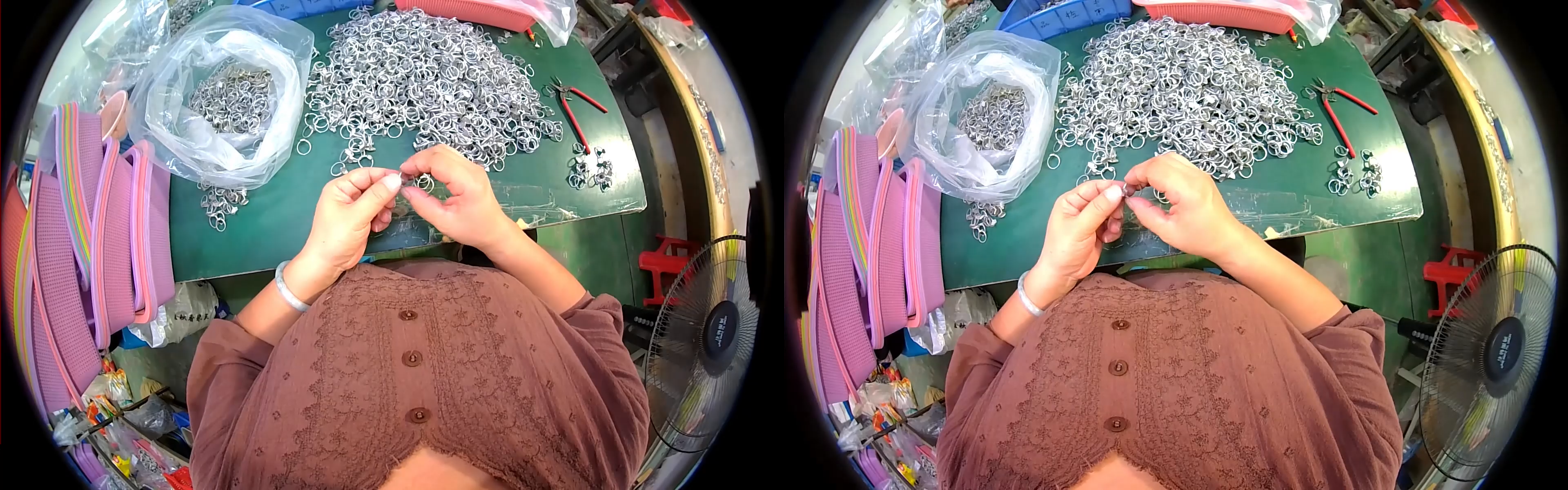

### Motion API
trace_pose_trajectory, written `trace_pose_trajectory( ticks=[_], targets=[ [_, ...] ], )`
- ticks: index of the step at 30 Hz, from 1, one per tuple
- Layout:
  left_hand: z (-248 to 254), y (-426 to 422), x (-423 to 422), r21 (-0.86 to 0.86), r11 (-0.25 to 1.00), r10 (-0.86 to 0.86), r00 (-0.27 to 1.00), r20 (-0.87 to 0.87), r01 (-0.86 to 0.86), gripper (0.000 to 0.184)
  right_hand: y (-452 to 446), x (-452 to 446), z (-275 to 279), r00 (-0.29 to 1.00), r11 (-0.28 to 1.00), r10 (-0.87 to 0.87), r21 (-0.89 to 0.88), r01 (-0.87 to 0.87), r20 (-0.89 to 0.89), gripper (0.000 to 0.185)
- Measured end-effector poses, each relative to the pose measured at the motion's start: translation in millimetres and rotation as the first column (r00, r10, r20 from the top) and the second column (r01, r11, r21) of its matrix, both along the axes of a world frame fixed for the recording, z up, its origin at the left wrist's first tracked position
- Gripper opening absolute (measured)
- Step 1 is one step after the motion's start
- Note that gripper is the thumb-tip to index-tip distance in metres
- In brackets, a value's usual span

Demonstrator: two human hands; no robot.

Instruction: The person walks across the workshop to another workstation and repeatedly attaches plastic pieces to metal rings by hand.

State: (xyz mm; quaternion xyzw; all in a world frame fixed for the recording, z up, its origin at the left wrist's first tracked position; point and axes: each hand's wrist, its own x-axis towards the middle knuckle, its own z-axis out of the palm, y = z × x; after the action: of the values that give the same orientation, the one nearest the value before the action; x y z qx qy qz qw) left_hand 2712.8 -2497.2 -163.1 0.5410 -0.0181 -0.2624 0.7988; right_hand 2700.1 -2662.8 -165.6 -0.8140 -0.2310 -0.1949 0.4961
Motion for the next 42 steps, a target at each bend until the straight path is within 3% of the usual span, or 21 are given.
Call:
trace_pose_trajectory(
  ticks=[6, 12, 15, 21, 34, 37, 40, 42],
  targets=[
    [-7, 1, 2, -0.008, 0.999, 0.030, 0.999, -0.042, -0.031, 0.013, 2, 1, 0, 0.996, 0.999, -0.010, -0.045, 0.014, 0.086, 0.020],
    [-2, -2, -1, 0.048, 0.999, 0.018, 0.999, 0.040, -0.020, 0.015, 2, 0, 1, 0.994, 0.996, -0.015, -0.082, 0.025, 0.113, 0.021],
    [-5, 0, 2, 0.016, 1.000, -0.011, 1.000, 0.021, 0.011, 0.017, 1, 0, 2, 0.994, 0.995, -0.007, -0.096, 0.017, 0.110, 0.022],
    [-14, 9, 10, -0.272, 0.960, -0.118, 0.980, -0.162, 0.071, 0.020, -3, -1, -2, 0.998, 0.998, -0.059, -0.020, 0.060, 0.033, 0.026],
    [-14, 11, 10, -0.301, 0.950, -0.144, 0.974, -0.173, 0.087, 0.021, -12, 0, -10, 0.992, 0.991, -0.126, -0.034, 0.127, 0.027, 0.019],
    [-14, 11, 11, -0.313, 0.946, -0.151, 0.973, -0.173, 0.091, 0.023, -17, 3, -15, 0.986, 0.985, -0.148, -0.080, 0.154, 0.073, 0.019],
    [-13, 12, 11, -0.317, 0.946, -0.135, 0.972, -0.194, 0.068, 0.026, -24, 5, -18, 0.974, 0.957, -0.153, -0.222, 0.189, 0.169, 0.019],
    [-8, 10, 9, -0.289, 0.957, -0.089, 0.969, -0.231, 0.019, 0.028, -24, 2, -14, 0.980, 0.926, -0.144, -0.330, 0.182, 0.138, 0.015]
  ],
)
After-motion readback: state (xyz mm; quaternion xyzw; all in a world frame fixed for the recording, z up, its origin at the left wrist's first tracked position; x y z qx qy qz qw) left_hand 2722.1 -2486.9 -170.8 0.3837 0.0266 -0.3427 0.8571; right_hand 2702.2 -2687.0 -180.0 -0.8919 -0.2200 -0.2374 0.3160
